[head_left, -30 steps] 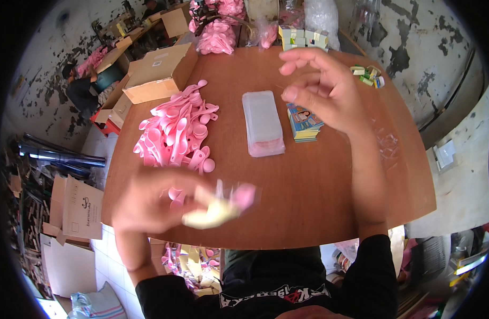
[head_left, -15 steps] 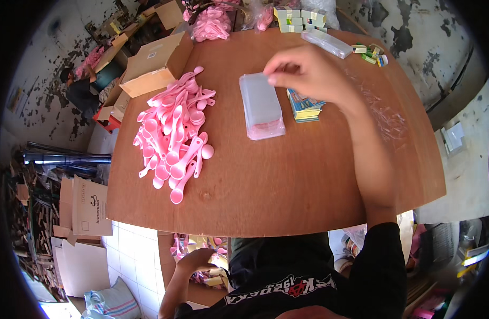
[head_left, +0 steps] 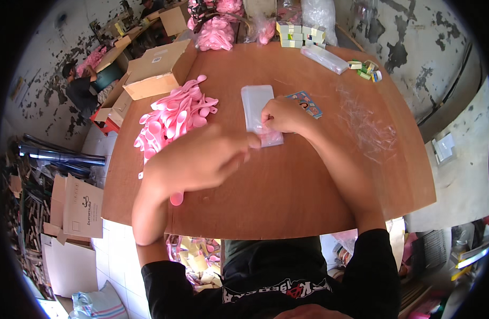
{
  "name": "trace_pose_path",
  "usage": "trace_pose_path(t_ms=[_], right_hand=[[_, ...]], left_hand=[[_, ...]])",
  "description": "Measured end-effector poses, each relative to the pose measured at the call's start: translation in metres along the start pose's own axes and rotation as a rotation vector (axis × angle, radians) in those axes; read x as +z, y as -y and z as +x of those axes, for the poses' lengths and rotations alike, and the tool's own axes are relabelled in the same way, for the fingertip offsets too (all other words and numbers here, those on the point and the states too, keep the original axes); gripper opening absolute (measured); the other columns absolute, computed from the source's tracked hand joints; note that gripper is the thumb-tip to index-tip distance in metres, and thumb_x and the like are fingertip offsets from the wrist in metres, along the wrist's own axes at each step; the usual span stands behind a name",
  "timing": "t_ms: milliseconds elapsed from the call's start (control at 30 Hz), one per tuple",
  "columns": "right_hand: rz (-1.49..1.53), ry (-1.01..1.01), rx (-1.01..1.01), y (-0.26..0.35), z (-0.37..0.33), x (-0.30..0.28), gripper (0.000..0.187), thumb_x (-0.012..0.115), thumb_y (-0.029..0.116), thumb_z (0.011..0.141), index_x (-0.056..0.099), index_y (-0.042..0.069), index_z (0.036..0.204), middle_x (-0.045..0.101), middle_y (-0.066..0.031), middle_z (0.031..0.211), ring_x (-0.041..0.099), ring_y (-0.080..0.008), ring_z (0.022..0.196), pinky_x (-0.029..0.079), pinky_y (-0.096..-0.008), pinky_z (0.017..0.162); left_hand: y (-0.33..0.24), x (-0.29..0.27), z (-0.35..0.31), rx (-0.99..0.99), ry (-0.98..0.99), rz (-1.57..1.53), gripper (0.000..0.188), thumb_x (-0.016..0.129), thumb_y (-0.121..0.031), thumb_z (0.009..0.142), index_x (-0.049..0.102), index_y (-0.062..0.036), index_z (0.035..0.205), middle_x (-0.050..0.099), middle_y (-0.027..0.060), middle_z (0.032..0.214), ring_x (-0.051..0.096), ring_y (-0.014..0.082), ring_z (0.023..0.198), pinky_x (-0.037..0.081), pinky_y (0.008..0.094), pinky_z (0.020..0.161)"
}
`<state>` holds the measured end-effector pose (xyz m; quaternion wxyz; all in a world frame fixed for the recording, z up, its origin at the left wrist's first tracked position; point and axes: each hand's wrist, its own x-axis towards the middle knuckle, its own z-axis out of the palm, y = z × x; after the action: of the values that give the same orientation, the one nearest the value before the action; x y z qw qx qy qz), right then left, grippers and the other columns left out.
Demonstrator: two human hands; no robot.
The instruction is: The person repeatedly picks up pink plastic spoons and small printed cards, places them into clear plastic bags, and seals the bags. The person handles the items one at a time and stacks the sealed packages on the table.
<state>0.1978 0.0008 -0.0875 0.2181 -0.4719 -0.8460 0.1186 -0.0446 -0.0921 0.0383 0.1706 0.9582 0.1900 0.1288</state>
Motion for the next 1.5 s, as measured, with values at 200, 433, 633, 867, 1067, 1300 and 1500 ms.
trace_pose_path(t_ms=[200, 433, 633, 867, 1067, 1300, 1500], right_hand=[[0.116, 0.064, 0.021, -0.010, 0.000, -0.012, 0.011, 0.068, 0.006, 0.073, 0.071, -0.001, 0.081, 0.071, -0.0149, 0.077, 0.069, -0.0229, 0.071, 0.052, -0.0337, 0.065], [0.144, 0.125, 0.051, -0.010, -0.008, -0.034, 0.010, 0.069, 0.004, 0.075, 0.071, -0.002, 0.084, 0.071, -0.0125, 0.076, 0.068, -0.0191, 0.070, 0.052, -0.0326, 0.064], [0.208, 0.027, -0.058, 0.025, -0.017, -0.079, 0.008, 0.069, 0.005, 0.079, 0.068, -0.002, 0.084, 0.070, -0.0107, 0.074, 0.065, -0.0152, 0.067, 0.050, -0.0308, 0.062], [-0.103, -0.339, -0.056, 0.039, -0.026, -0.088, 0.008, 0.067, 0.009, 0.080, 0.068, 0.002, 0.085, 0.068, -0.0127, 0.074, 0.065, -0.0256, 0.064, 0.050, -0.0346, 0.060], [-0.287, -0.464, 0.164, 0.052, -0.026, -0.081, 0.003, 0.066, 0.006, 0.077, 0.065, 0.004, 0.078, 0.065, -0.0118, 0.071, 0.063, -0.0276, 0.067, 0.049, -0.0395, 0.061], [-0.325, -0.517, -0.108, 0.055, -0.017, -0.055, 0.005, 0.067, 0.010, 0.077, 0.066, 0.006, 0.075, 0.063, -0.0098, 0.079, 0.060, -0.0306, 0.083, 0.049, -0.0413, 0.071], [-0.106, -0.326, -0.367, 0.052, -0.017, -0.058, 0.011, 0.070, 0.013, 0.079, 0.070, 0.006, 0.087, 0.065, -0.0091, 0.079, 0.064, -0.0268, 0.081, 0.051, -0.0381, 0.072]], left_hand=[[0.089, 0.039, 0.055, -0.254, -0.061, 0.245, 0.013, 0.060, -0.007, 0.084, 0.061, -0.0001, 0.095, 0.067, 0.0188, 0.088, 0.065, 0.0341, 0.088, 0.049, 0.0431, 0.073], [0.122, 0.088, 0.072, -0.535, -0.127, 0.149, 0.046, 0.076, -0.017, 0.072, 0.054, -0.0047, 0.110, 0.064, 0.0171, 0.101, 0.062, 0.0395, 0.098, 0.049, 0.0444, 0.084], [0.112, 0.079, 0.081, 0.074, -0.456, -0.018, 0.057, 0.077, -0.007, 0.068, 0.048, -0.0009, 0.118, 0.049, 0.0209, 0.120, 0.048, 0.0360, 0.116, 0.041, 0.0424, 0.097], [0.101, 0.077, 0.084, -0.590, -0.494, -0.830, 0.026, 0.071, -0.007, 0.075, 0.052, -0.0009, 0.092, 0.049, 0.0025, 0.078, 0.050, 0.0137, 0.073, 0.041, 0.0287, 0.064], [0.096, 0.078, 0.076, -0.145, -0.968, 0.264, 0.042, 0.058, -0.040, 0.094, 0.057, 0.0004, 0.083, 0.059, 0.0054, 0.074, 0.053, 0.0155, 0.067, 0.041, 0.0311, 0.060], [0.102, 0.075, 0.084, -0.560, -0.184, -1.571, 0.072, 0.042, -0.065, 0.092, 0.048, -0.0039, 0.129, 0.060, 0.0119, 0.109, 0.063, 0.0224, 0.091, 0.051, 0.0362, 0.084], [0.117, 0.080, 0.082, -0.452, -0.392, -1.738, 0.037, 0.046, -0.029, 0.099, 0.049, -0.0026, 0.124, 0.061, 0.0137, 0.112, 0.063, 0.0259, 0.100, 0.052, 0.0409, 0.091]])
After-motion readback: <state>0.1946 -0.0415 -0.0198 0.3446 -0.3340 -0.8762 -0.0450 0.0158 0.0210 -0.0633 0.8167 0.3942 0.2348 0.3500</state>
